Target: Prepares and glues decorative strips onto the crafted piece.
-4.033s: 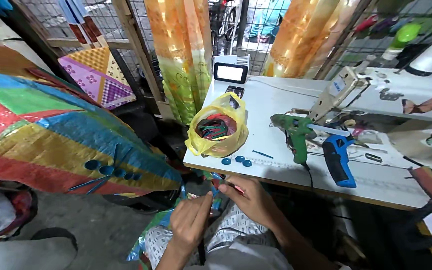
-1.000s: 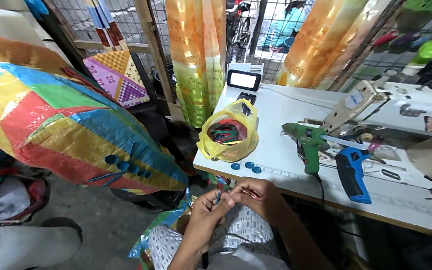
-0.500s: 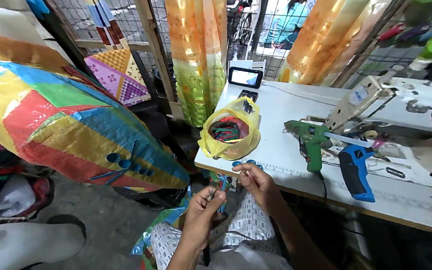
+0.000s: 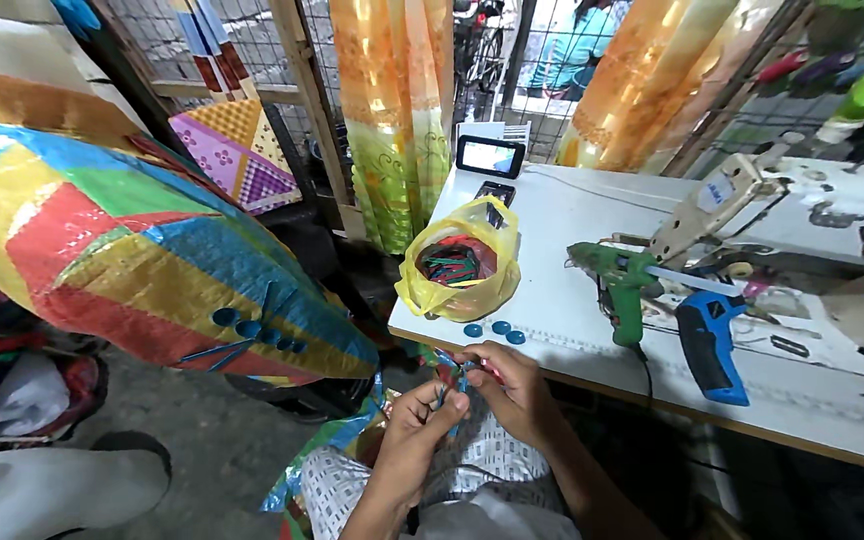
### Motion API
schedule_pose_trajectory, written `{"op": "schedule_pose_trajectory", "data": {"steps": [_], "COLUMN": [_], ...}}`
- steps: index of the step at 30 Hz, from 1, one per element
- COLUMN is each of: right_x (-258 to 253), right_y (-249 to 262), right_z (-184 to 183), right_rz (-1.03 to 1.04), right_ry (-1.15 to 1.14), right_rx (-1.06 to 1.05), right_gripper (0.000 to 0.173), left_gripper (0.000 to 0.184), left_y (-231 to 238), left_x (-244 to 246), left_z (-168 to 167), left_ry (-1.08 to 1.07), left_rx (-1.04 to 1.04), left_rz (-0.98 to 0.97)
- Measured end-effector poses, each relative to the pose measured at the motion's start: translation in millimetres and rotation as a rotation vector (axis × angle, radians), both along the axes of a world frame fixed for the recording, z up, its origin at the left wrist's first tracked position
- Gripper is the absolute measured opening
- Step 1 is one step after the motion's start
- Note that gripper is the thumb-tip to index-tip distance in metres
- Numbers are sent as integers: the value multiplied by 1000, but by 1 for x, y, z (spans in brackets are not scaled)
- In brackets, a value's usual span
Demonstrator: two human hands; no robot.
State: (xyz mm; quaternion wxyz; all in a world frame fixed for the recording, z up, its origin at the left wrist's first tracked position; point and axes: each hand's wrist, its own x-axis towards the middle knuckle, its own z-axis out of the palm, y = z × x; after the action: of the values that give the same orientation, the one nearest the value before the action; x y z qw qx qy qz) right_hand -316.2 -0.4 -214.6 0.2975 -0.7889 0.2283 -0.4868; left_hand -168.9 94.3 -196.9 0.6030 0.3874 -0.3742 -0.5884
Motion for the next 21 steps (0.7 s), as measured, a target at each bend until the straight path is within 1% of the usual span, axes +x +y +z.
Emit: {"op": "schedule_pose_trajectory", "data": {"steps": [3, 5, 7, 9, 11, 12, 14, 17, 18, 19, 20, 21], "right_x": [-3, -5, -11, -22, -39, -47, -62, -75, -76, -76, -73, -68], "right_y": [-1, -1, -2, -6, -23, -33, -53, -73, -75, -74, -69, -61], "right_z": [1, 2, 2, 4, -3, -8, -24, -51, -56, -57, -52, -41], "right_rz": [-55, -85, -118, -218, -387, -485, -643, -746, -752, -748, -725, -667], "right_ry": [45, 58, 97, 182, 249, 302, 455, 585, 568, 504, 408, 308], "right_rx": [-92, -146, -156, -87, -12, 45, 174, 187, 152, 102, 64, 70], "right_gripper": [43, 45, 47, 42, 36, 36, 42, 45, 44, 42, 40, 36], "left_gripper": [10, 11, 11, 11, 14, 15, 14, 11, 10, 9, 9, 9], "left_y": [2, 3, 2, 0, 0, 0, -2, -7, -8, -9, -10, -11], "left_x": [0, 1, 0, -1, -1, -2, -3, -5, -6, -7, -8, -8], "left_z": [1, -1, -3, -4, -3, -3, -3, -4, -5, -5, -4, -4], "left_ry": [29, 64, 106, 108, 58, 18, -79, -220, -249, -270, -291, -312], "left_rx": [12, 8, 9, 34, 62, 67, 50, -5, -13, -14, -11, -6], "left_rz": [-37, -89, -124, -98, -23, 15, 80, 158, 182, 205, 221, 229]}}
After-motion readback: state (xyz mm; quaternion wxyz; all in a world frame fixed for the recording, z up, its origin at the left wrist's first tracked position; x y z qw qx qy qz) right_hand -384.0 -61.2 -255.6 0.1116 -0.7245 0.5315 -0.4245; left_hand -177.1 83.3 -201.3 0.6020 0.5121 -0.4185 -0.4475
